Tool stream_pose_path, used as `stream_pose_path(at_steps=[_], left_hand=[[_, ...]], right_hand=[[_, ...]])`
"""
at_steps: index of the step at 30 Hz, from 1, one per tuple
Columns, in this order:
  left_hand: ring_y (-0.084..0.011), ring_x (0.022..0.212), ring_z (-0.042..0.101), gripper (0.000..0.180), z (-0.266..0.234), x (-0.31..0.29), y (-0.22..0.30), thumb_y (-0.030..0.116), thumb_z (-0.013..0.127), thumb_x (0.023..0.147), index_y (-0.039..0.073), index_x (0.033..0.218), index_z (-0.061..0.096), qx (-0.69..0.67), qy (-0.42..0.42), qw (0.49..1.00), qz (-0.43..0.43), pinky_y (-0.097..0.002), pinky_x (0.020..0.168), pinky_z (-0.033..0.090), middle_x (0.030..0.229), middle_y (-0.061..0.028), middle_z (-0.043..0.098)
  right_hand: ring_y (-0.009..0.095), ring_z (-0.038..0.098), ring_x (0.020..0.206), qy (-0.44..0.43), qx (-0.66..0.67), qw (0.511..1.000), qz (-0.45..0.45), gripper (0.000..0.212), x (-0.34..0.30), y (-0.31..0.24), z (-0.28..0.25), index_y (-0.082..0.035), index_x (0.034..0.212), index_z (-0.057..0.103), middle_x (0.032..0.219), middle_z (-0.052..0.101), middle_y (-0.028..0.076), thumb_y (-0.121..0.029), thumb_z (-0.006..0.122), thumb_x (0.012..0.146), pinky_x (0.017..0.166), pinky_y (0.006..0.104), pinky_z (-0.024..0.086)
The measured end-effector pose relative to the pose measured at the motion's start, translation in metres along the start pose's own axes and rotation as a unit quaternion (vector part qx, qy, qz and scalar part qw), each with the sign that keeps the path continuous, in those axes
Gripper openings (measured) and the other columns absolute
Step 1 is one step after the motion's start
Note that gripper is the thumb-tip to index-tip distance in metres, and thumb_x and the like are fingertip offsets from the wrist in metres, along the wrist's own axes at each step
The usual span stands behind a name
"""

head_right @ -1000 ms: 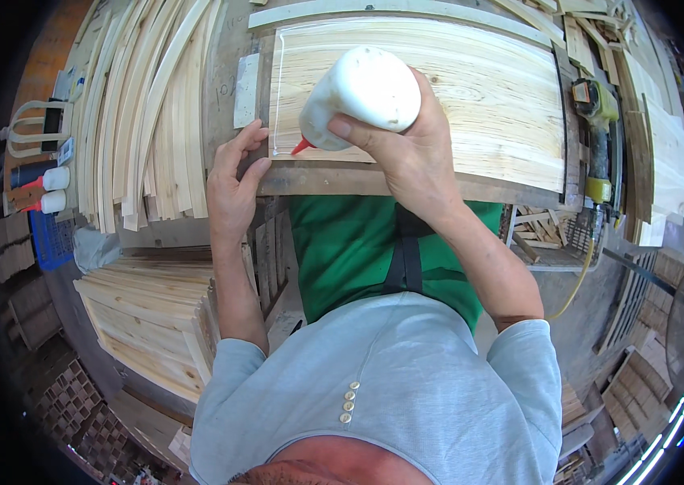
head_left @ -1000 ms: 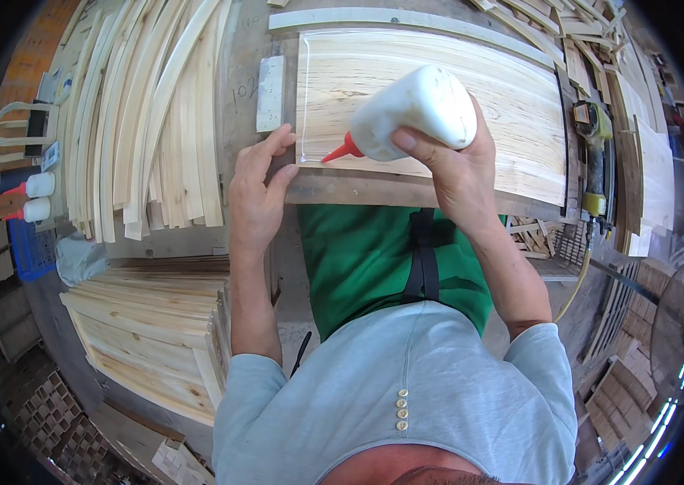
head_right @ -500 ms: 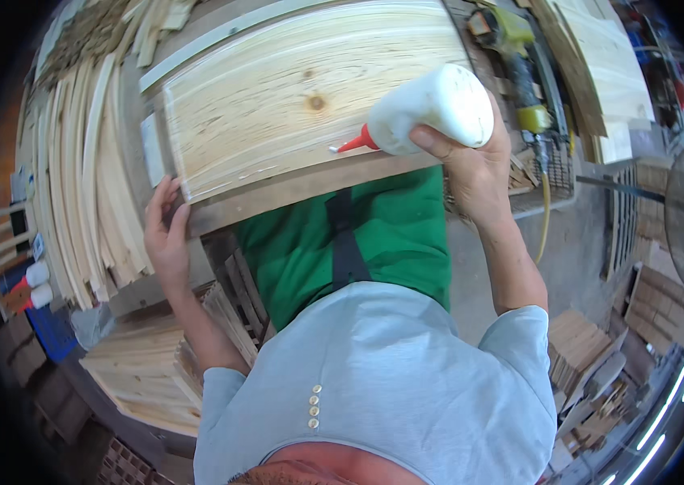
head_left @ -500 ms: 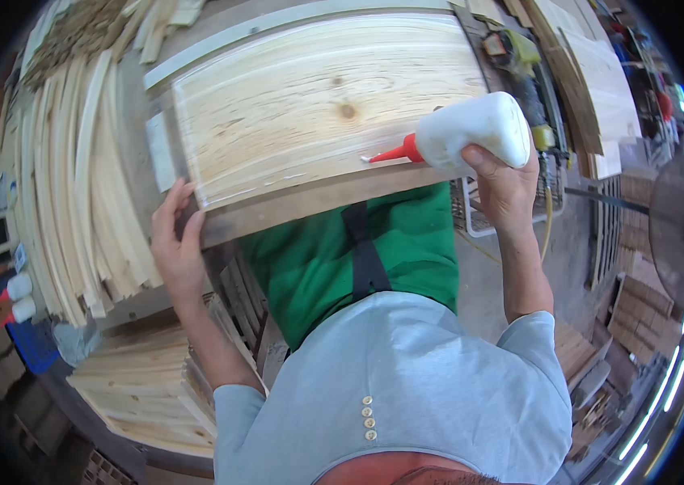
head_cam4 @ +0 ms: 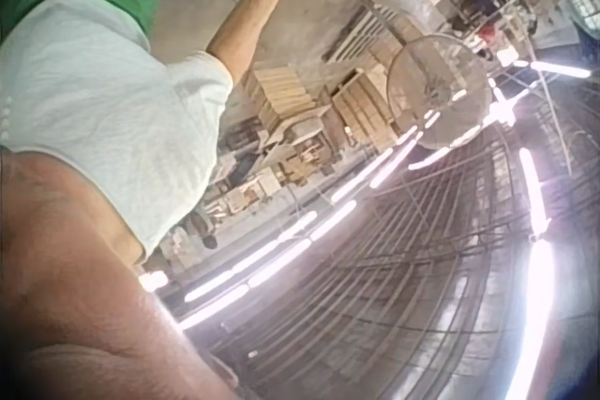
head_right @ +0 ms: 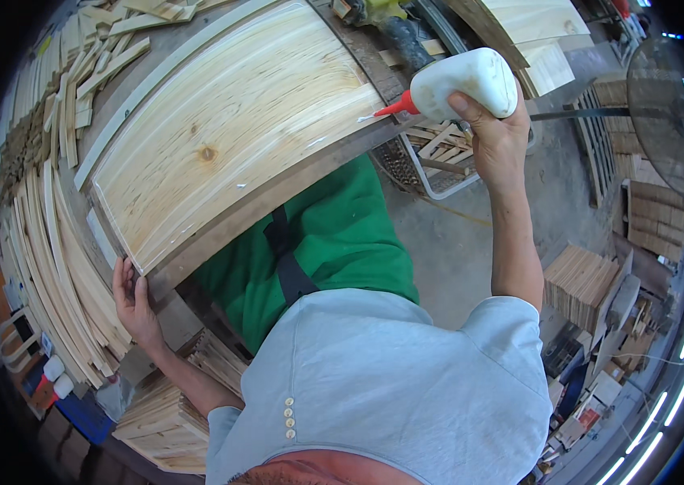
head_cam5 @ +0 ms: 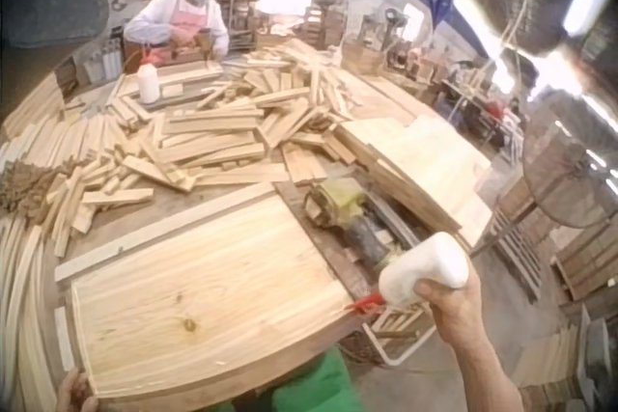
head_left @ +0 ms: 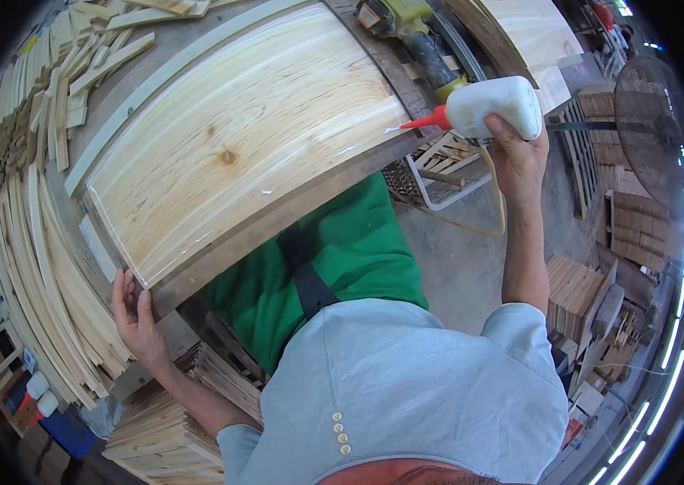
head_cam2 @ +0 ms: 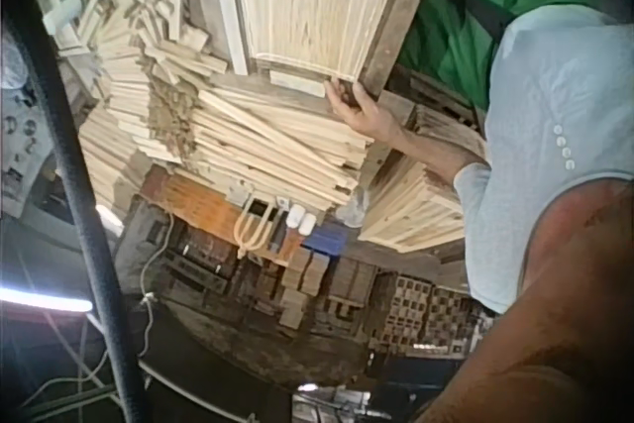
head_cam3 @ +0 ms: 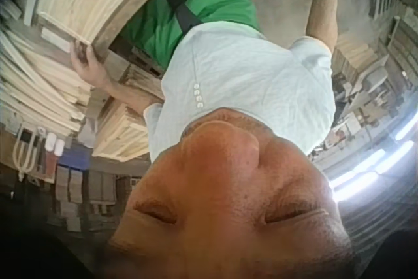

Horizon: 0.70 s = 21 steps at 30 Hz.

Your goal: Assembling wooden panels by applying glue to the edges and securing wooden strips with a pneumatic nail gun.

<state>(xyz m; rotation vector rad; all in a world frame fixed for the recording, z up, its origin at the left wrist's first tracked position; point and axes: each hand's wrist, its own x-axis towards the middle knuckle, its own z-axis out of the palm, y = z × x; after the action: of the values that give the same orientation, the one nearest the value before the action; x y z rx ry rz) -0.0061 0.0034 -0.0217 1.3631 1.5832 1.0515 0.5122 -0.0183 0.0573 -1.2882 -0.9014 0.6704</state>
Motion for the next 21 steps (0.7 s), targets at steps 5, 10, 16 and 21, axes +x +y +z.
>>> stream_pose_path(at_steps=[5, 10, 16, 21], left_hand=[[-0.0197, 0.118, 0.052, 0.046, -0.026, -0.01, 0.013, -0.001, 0.057, 0.091, -0.003, 0.136, 0.046, 0.046, 0.038, 0.998, -0.017, -0.0328, 0.104, 0.038, 0.129, -0.0126, 0.056], [-0.025, 0.113, 0.057, 0.036, -0.027, 0.035, 0.036, 0.006, 0.064, 0.086, 0.003, 0.121, 0.062, 0.232, 0.13, 0.962, 0.067, -0.0344, 0.098, 0.043, 0.121, -0.012, 0.061], [-0.0344, 0.11, 0.053, 0.034, -0.065, 0.106, 0.02, 0.008, 0.066, 0.079, 0.004, 0.113, 0.065, 0.435, 0.226, 0.86, 0.142, -0.0433, 0.098, 0.041, 0.115, -0.0155, 0.061], [-0.0352, 0.103, 0.054, 0.03, -0.097, 0.137, 0.003, 0.011, 0.068, 0.079, 0.004, 0.107, 0.066, 0.567, 0.237, 0.78, 0.116, -0.0455, 0.091, 0.042, 0.109, -0.0155, 0.062]], right_hand=[[0.022, 0.061, 0.109, 0.016, 0.037, 0.999, 0.015, 0.042, 0.008, 0.01, -0.007, 0.001, 0.124, 0.054, 0.117, 0.063, 0.01, -0.004, 0.068, 0.085, 0.095, 0.039, 0.049], [0.03, 0.054, 0.122, 0.039, 0.291, 0.949, 0.114, 0.042, 0.007, 0.032, -0.049, -0.003, 0.134, 0.048, 0.132, 0.056, 0.015, -0.014, 0.058, 0.095, 0.104, 0.0498, 0.044], [0.032, 0.053, 0.123, -0.005, 0.369, 0.913, 0.175, 0.043, 0.009, 0.065, 0.008, -0.003, 0.135, 0.046, 0.133, 0.054, 0.018, -0.015, 0.058, 0.096, 0.101, 0.0551, 0.046], [0.033, 0.053, 0.123, -0.036, 0.394, 0.892, 0.218, 0.045, -0.002, 0.064, 0.026, -0.005, 0.137, 0.044, 0.134, 0.053, 0.018, -0.016, 0.058, 0.096, 0.095, 0.0556, 0.051]])
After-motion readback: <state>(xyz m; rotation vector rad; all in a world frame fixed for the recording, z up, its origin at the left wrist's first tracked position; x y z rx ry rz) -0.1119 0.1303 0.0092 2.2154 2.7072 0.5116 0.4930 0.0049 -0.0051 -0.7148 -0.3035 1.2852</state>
